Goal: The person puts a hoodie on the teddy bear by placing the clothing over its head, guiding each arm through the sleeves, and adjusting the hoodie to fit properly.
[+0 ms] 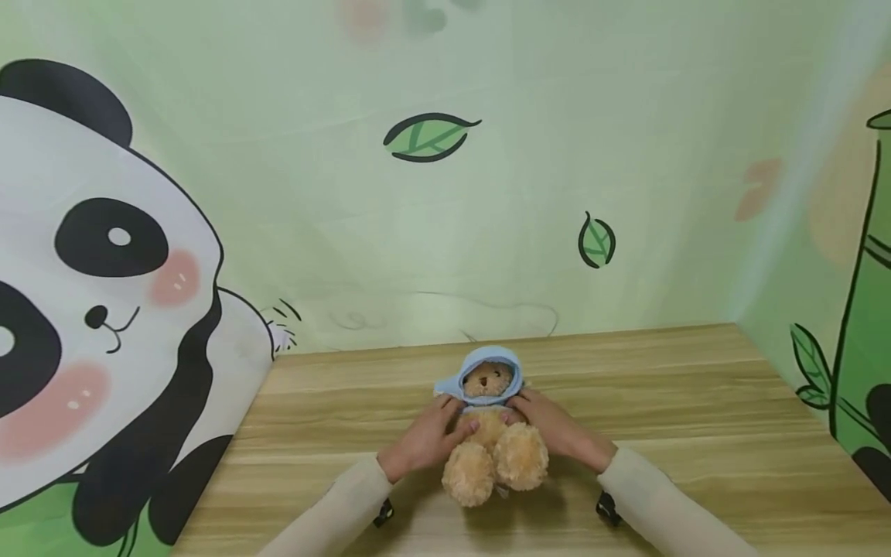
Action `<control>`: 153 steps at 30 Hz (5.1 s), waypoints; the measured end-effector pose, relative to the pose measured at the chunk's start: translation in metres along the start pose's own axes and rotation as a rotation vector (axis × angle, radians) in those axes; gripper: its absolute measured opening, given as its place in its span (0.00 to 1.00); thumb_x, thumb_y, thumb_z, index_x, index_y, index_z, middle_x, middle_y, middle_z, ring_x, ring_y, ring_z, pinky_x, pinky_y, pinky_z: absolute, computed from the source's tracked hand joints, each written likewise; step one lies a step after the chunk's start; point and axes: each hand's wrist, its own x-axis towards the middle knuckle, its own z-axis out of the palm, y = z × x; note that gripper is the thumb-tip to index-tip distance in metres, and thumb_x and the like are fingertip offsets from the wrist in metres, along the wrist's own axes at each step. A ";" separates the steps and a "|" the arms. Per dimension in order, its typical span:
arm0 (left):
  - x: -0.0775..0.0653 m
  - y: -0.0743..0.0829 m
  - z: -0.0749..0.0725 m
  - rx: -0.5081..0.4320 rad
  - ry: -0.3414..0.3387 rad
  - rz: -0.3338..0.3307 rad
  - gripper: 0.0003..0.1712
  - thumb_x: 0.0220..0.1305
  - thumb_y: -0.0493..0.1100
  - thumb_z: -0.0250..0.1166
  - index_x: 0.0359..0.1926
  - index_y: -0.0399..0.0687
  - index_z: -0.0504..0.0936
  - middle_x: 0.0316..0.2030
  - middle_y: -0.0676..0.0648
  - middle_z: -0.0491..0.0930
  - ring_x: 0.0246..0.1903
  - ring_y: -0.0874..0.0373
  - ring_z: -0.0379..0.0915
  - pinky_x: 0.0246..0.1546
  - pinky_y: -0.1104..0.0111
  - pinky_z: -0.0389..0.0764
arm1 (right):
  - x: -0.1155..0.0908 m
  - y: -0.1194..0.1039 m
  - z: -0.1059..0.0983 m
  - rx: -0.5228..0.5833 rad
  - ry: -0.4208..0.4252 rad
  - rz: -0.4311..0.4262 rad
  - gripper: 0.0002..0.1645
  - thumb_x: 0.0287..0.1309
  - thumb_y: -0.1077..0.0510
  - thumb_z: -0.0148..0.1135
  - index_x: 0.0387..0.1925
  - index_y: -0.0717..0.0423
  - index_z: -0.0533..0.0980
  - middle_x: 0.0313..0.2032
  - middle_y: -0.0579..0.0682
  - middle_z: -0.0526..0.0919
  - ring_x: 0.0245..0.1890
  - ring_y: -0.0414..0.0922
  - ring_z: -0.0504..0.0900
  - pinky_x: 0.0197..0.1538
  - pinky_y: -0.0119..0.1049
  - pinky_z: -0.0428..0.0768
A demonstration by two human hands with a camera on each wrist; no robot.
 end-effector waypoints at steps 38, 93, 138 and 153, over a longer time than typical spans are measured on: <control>-0.017 -0.006 -0.012 -1.342 -0.031 -0.454 0.08 0.61 0.35 0.53 0.33 0.50 0.77 0.34 0.56 0.79 0.39 0.63 0.75 0.46 0.57 0.79 | 0.007 -0.025 -0.014 0.015 0.094 0.148 0.27 0.55 0.48 0.71 0.52 0.55 0.76 0.43 0.50 0.81 0.38 0.46 0.82 0.40 0.38 0.80; -0.007 0.028 -0.034 -0.683 0.150 -0.087 0.25 0.65 0.48 0.64 0.63 0.56 0.75 0.65 0.50 0.71 0.68 0.51 0.64 0.65 0.54 0.68 | 0.010 -0.028 -0.034 0.812 0.188 0.547 0.20 0.62 0.56 0.64 0.47 0.67 0.72 0.38 0.47 0.77 0.31 0.35 0.77 0.35 0.34 0.80; 0.103 0.018 -0.071 0.018 -0.204 -0.151 0.27 0.63 0.44 0.66 0.61 0.39 0.75 0.56 0.40 0.79 0.58 0.47 0.74 0.58 0.58 0.76 | 0.073 0.017 -0.058 0.200 -0.081 0.402 0.21 0.62 0.58 0.61 0.54 0.67 0.76 0.46 0.61 0.83 0.48 0.55 0.81 0.50 0.50 0.79; 0.105 0.013 -0.068 0.032 -0.211 -0.155 0.18 0.60 0.39 0.67 0.52 0.42 0.78 0.48 0.42 0.82 0.47 0.51 0.77 0.46 0.64 0.78 | 0.089 0.007 -0.056 0.106 -0.108 0.360 0.11 0.54 0.62 0.64 0.40 0.61 0.76 0.34 0.54 0.82 0.35 0.47 0.79 0.38 0.39 0.76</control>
